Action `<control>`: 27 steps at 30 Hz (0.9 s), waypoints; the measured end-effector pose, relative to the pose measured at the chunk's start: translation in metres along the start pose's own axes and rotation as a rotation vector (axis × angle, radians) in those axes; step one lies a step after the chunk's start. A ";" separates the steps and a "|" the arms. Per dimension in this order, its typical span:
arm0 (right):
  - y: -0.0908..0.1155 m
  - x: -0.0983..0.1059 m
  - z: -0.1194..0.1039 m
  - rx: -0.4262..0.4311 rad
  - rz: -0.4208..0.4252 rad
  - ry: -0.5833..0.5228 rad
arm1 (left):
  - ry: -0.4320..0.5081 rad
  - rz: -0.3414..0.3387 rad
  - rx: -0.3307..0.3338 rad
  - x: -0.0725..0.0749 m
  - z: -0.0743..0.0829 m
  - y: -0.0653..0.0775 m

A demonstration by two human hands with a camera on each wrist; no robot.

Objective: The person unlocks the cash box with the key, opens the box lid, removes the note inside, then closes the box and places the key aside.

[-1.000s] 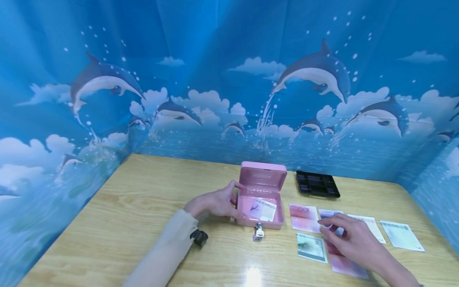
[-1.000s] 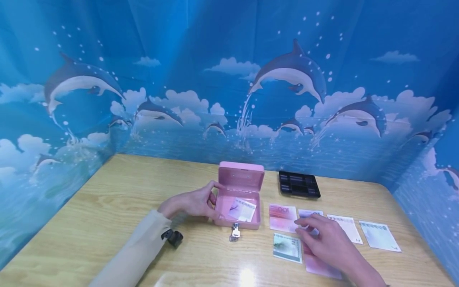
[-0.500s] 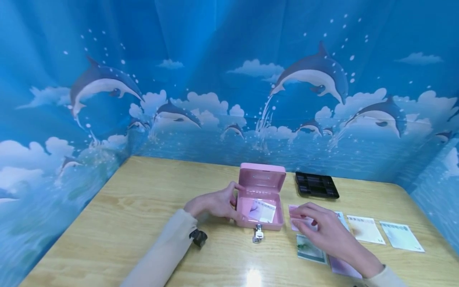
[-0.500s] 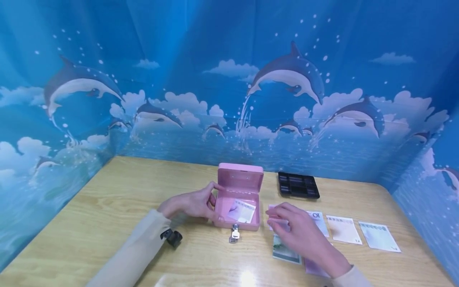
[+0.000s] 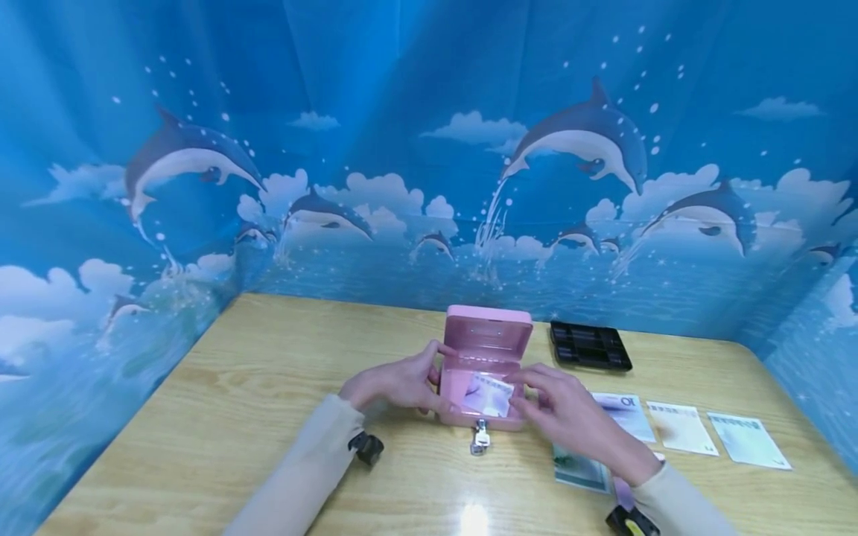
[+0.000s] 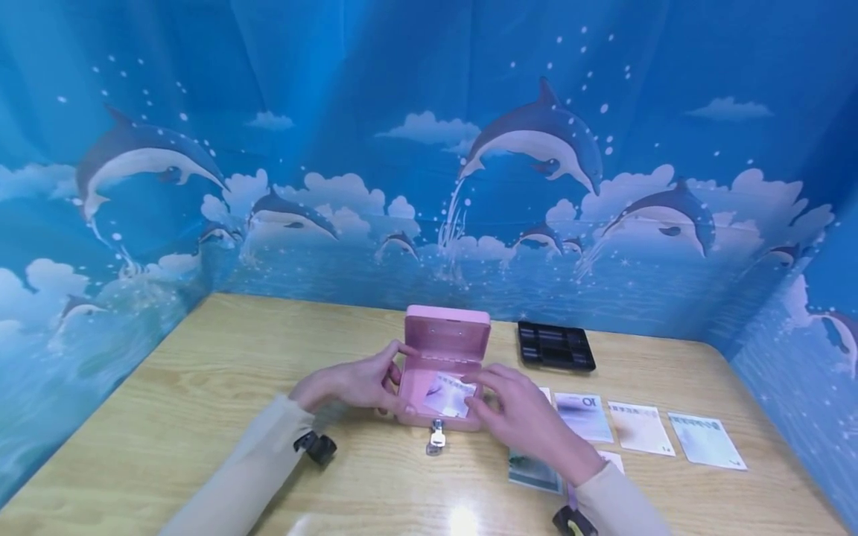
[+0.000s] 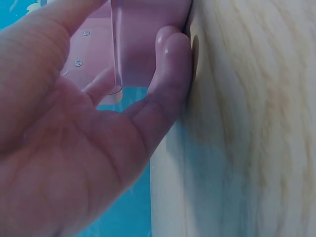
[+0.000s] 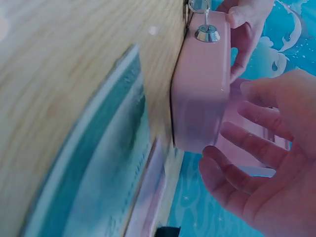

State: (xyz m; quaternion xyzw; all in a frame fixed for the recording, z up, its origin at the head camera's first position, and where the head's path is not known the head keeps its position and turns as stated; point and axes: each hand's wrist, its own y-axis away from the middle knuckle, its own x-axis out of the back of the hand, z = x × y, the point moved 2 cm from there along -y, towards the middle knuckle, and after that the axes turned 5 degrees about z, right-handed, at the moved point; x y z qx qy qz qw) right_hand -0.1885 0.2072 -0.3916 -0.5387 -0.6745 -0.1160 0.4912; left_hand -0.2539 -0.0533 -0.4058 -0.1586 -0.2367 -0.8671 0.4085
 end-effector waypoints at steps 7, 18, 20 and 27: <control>-0.012 -0.010 0.000 -0.005 -0.078 0.105 | 0.016 -0.026 -0.026 0.001 -0.002 -0.001; -0.029 -0.023 0.002 -0.037 -0.167 0.137 | 0.051 -0.020 -0.025 0.000 -0.006 -0.001; -0.030 -0.025 0.003 -0.057 -0.176 0.124 | 0.052 -0.016 -0.025 0.000 -0.007 -0.001; -0.032 -0.026 0.003 -0.158 -0.173 0.105 | 0.055 0.001 -0.033 0.000 -0.007 0.000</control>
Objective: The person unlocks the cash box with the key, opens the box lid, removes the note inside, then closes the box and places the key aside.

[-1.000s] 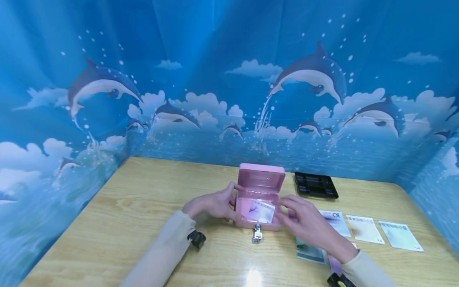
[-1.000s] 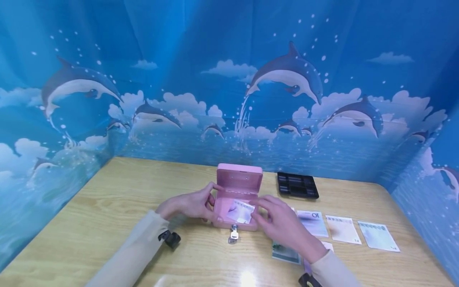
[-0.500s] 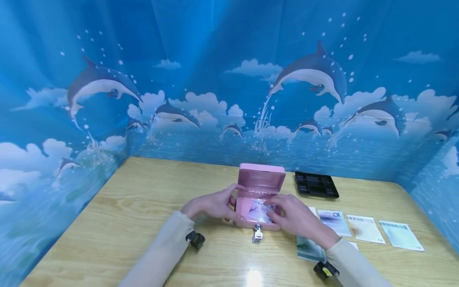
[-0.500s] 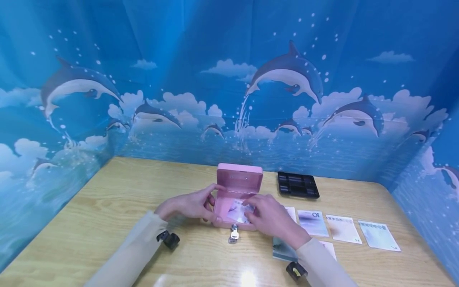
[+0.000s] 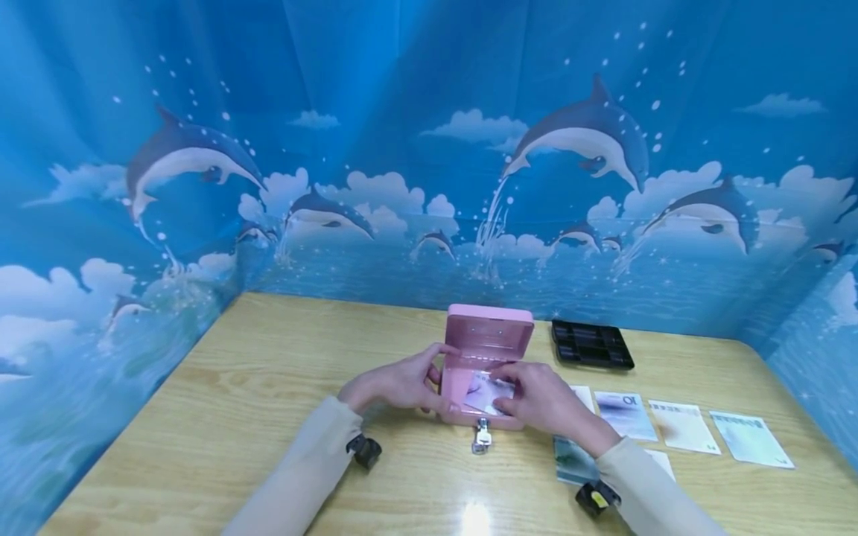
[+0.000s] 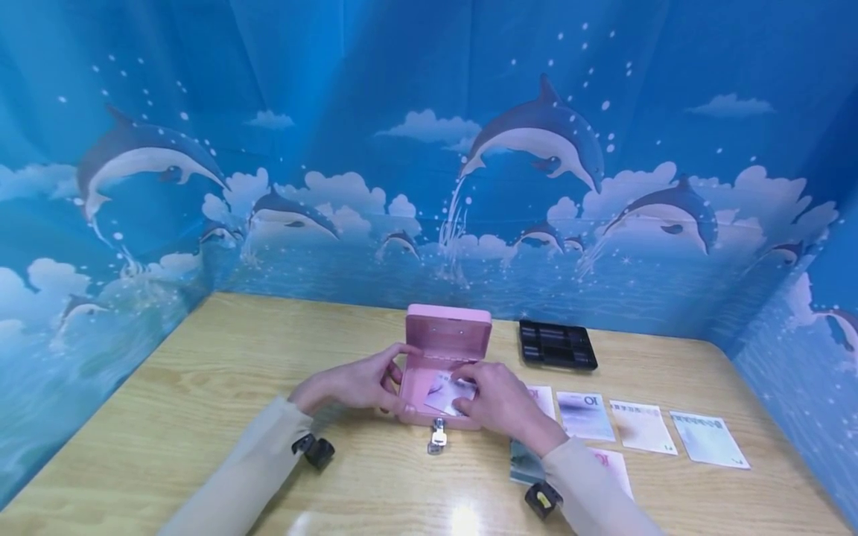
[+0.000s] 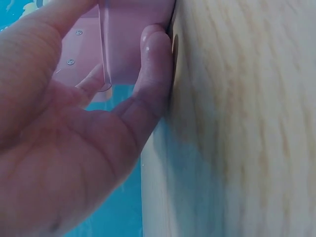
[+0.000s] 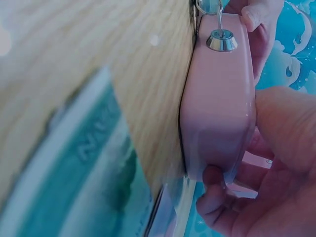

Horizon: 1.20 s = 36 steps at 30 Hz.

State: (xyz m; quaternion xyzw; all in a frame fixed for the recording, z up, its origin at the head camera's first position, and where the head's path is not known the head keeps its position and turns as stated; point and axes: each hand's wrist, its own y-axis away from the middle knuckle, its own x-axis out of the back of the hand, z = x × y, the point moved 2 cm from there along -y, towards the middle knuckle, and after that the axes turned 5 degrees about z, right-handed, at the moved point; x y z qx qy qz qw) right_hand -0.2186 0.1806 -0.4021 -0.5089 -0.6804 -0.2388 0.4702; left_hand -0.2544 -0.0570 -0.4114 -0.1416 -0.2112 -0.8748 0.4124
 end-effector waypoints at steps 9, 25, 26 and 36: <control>-0.002 -0.002 -0.001 -0.089 -0.003 -0.016 | 0.017 0.016 0.003 -0.001 0.000 -0.001; 0.004 0.000 -0.005 -0.095 0.081 -0.108 | 0.047 0.024 0.023 -0.001 0.000 0.000; 0.005 0.000 -0.005 -0.078 0.088 -0.098 | 0.047 0.025 0.025 -0.001 0.000 0.000; 0.013 -0.002 -0.007 0.143 0.103 -0.141 | 0.044 0.037 0.041 -0.002 0.000 0.000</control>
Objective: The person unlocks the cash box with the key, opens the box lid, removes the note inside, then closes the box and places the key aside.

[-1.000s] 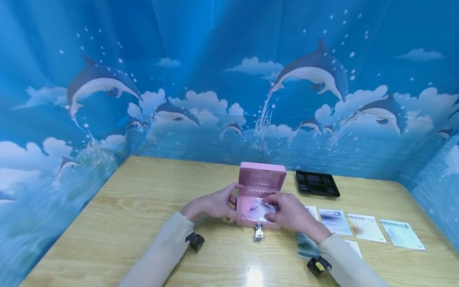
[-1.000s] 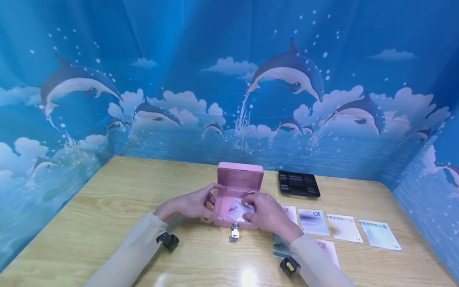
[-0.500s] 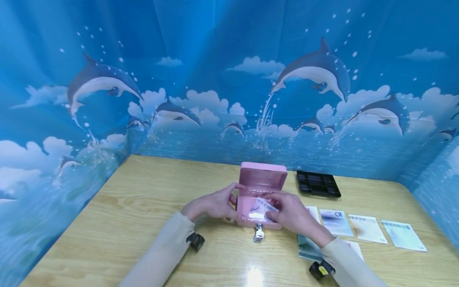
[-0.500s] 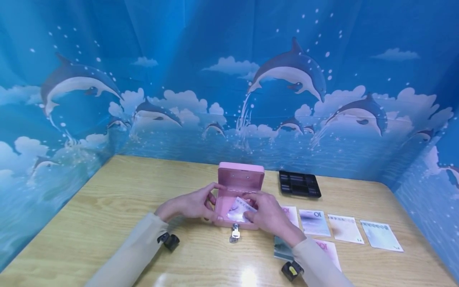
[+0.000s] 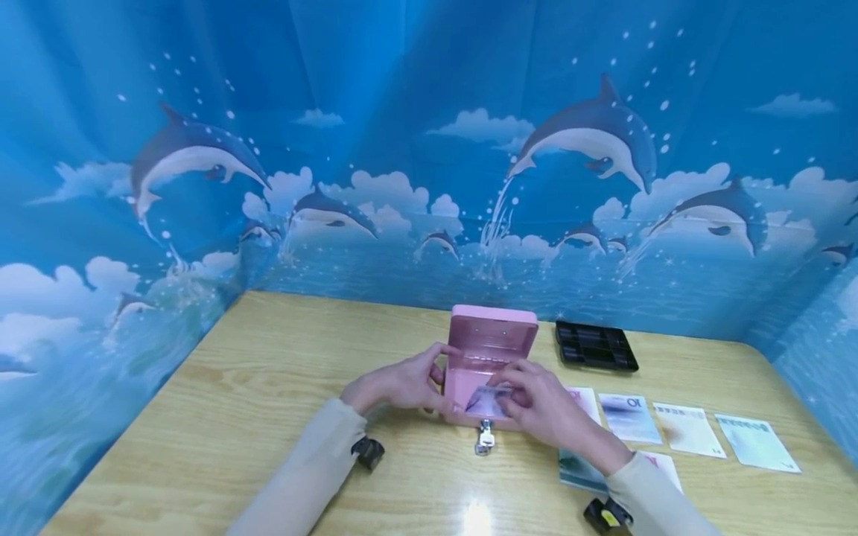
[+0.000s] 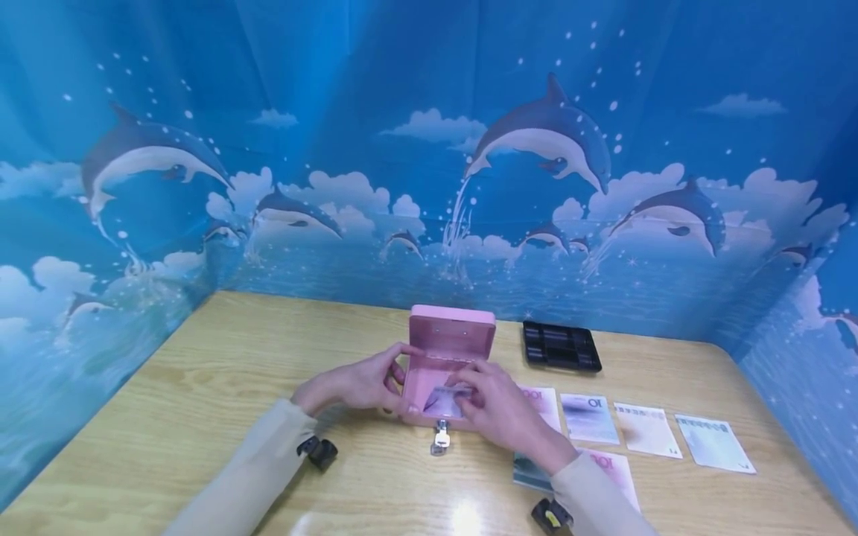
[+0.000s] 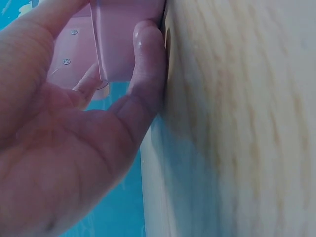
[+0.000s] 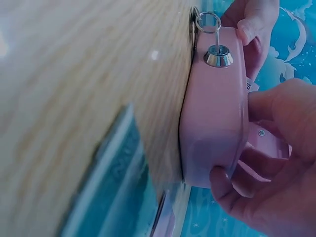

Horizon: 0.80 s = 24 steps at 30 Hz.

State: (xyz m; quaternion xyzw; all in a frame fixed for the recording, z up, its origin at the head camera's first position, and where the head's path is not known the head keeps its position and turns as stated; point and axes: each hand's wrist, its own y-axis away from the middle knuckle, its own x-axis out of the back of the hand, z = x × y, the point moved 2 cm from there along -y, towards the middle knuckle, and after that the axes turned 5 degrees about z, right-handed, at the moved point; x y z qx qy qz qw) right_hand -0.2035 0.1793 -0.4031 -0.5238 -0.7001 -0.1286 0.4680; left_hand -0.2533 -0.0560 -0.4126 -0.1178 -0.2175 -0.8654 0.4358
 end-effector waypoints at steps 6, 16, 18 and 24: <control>0.001 0.005 -0.001 0.010 -0.035 -0.031 | -0.017 0.006 -0.001 0.000 0.000 0.001; 0.004 0.010 -0.005 -0.017 0.035 -0.075 | -0.021 0.010 -0.004 -0.001 -0.001 0.001; 0.005 0.014 -0.006 0.000 0.083 -0.074 | -0.021 0.011 -0.004 -0.001 -0.001 0.001; 0.009 0.029 -0.005 0.038 0.205 -0.053 | -0.024 0.012 0.009 -0.001 -0.001 0.000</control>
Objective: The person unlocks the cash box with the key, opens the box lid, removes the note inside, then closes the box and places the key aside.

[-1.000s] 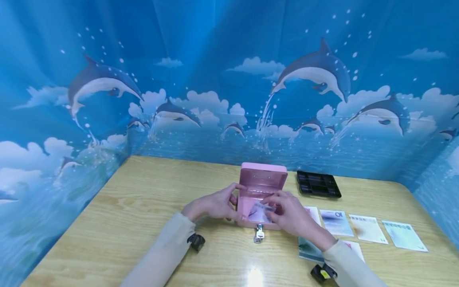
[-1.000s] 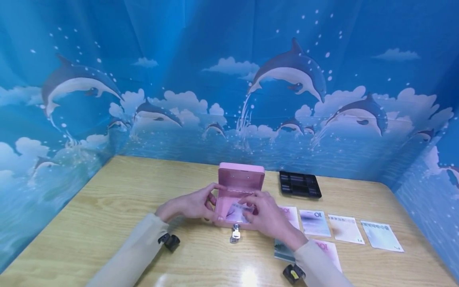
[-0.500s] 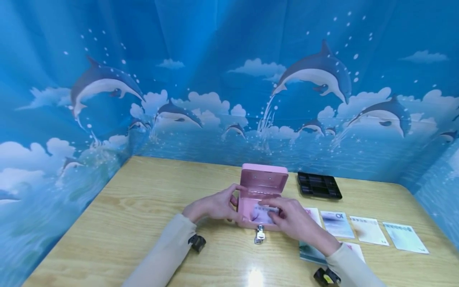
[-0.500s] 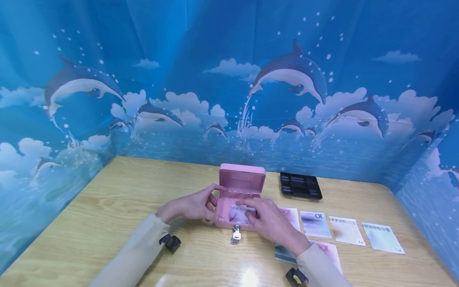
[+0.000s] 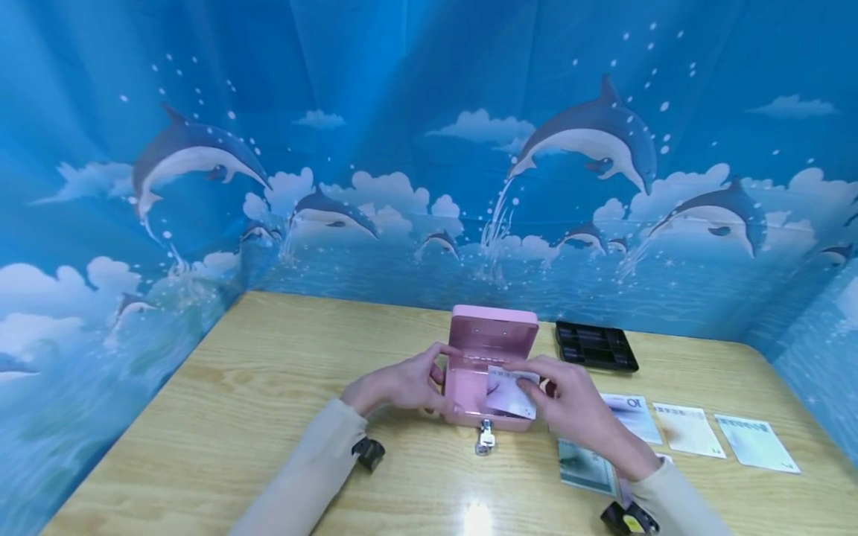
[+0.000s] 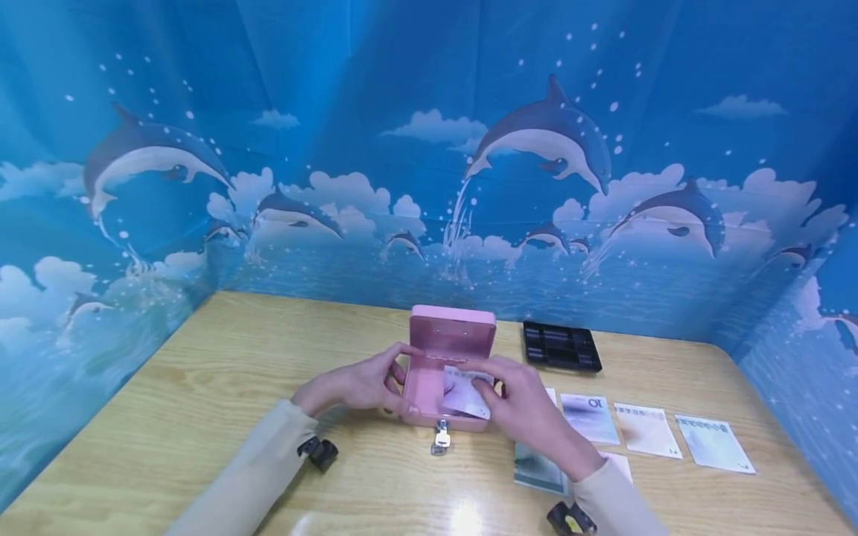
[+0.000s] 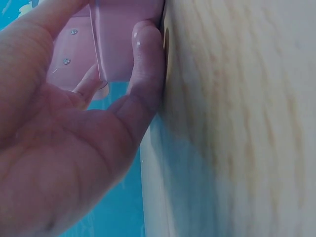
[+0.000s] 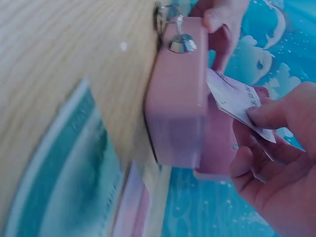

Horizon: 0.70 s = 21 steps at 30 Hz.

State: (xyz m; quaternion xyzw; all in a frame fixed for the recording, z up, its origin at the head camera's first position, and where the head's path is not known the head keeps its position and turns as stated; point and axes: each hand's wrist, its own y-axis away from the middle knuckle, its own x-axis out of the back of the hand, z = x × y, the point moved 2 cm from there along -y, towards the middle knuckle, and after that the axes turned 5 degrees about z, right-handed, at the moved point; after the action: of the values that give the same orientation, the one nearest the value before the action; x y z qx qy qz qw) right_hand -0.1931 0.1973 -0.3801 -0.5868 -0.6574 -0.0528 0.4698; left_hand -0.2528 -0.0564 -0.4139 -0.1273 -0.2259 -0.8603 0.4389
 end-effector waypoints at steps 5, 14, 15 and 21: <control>0.006 0.017 0.001 -0.041 0.025 0.045 | -0.003 0.000 0.003 0.000 0.001 0.000; 0.026 0.048 0.007 -0.077 0.065 0.113 | -0.004 0.004 0.010 -0.001 0.002 0.000; 0.028 0.052 0.008 -0.080 0.075 0.126 | -0.007 0.005 0.010 0.000 0.002 0.001; 0.043 0.072 0.018 -0.116 0.097 0.172 | -0.024 0.016 0.021 0.000 0.002 0.001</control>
State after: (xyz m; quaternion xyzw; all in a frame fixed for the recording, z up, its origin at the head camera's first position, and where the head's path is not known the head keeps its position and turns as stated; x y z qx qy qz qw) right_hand -0.1580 0.2736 -0.3614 -0.6372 -0.5814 -0.1183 0.4919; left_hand -0.2517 -0.0554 -0.4119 -0.1349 -0.2392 -0.8527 0.4444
